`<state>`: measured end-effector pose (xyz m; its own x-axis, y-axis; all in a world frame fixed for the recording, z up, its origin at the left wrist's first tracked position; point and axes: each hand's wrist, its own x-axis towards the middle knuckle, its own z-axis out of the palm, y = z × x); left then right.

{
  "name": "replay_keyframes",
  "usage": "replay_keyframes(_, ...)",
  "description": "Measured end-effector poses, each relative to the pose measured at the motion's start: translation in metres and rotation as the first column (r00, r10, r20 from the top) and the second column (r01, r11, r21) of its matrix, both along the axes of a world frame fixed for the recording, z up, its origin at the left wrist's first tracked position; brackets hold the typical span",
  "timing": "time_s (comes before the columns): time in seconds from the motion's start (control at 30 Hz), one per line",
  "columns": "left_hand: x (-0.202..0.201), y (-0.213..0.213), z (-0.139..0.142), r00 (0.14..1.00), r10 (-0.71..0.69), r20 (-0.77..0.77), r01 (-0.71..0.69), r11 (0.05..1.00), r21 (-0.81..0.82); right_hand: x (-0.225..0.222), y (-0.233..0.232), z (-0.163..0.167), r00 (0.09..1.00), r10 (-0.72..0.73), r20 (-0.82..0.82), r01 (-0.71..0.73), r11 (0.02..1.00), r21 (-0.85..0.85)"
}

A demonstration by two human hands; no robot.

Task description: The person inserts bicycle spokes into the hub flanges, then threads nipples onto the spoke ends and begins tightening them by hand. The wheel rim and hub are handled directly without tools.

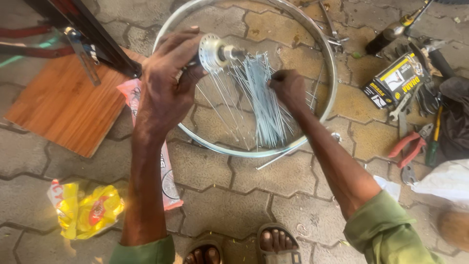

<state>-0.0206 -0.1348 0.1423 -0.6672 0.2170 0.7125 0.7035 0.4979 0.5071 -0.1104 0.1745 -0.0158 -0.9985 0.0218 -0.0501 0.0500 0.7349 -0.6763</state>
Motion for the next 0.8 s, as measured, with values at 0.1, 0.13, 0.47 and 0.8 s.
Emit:
replay_keyframes(0.1,0.005,0.003,-0.003,0.999,-0.018,0.032,0.016,0.997,0.069,0.007,0.009,0.024,0.997,-0.018,0.071,0.022,0.998,-0.060)
replay_keyframes(0.13,0.005,0.007,-0.002,0.999,-0.034,0.040,0.031,0.996,0.088,0.009,0.007,0.032,0.996,-0.047,0.078,0.054,0.995,-0.085)
replay_keyframes(0.47,0.007,0.014,0.004,0.936,-0.314,0.157,0.239,0.897,0.371,0.094,0.014,0.074,0.916,0.048,-0.399,-0.149,0.963,-0.226)
replay_keyframes(0.8,0.005,0.035,-0.013,0.896,-0.336,0.291,0.192,0.883,0.428,0.114,0.027,0.236,0.812,0.229,-0.537,-0.487,0.774,-0.405)
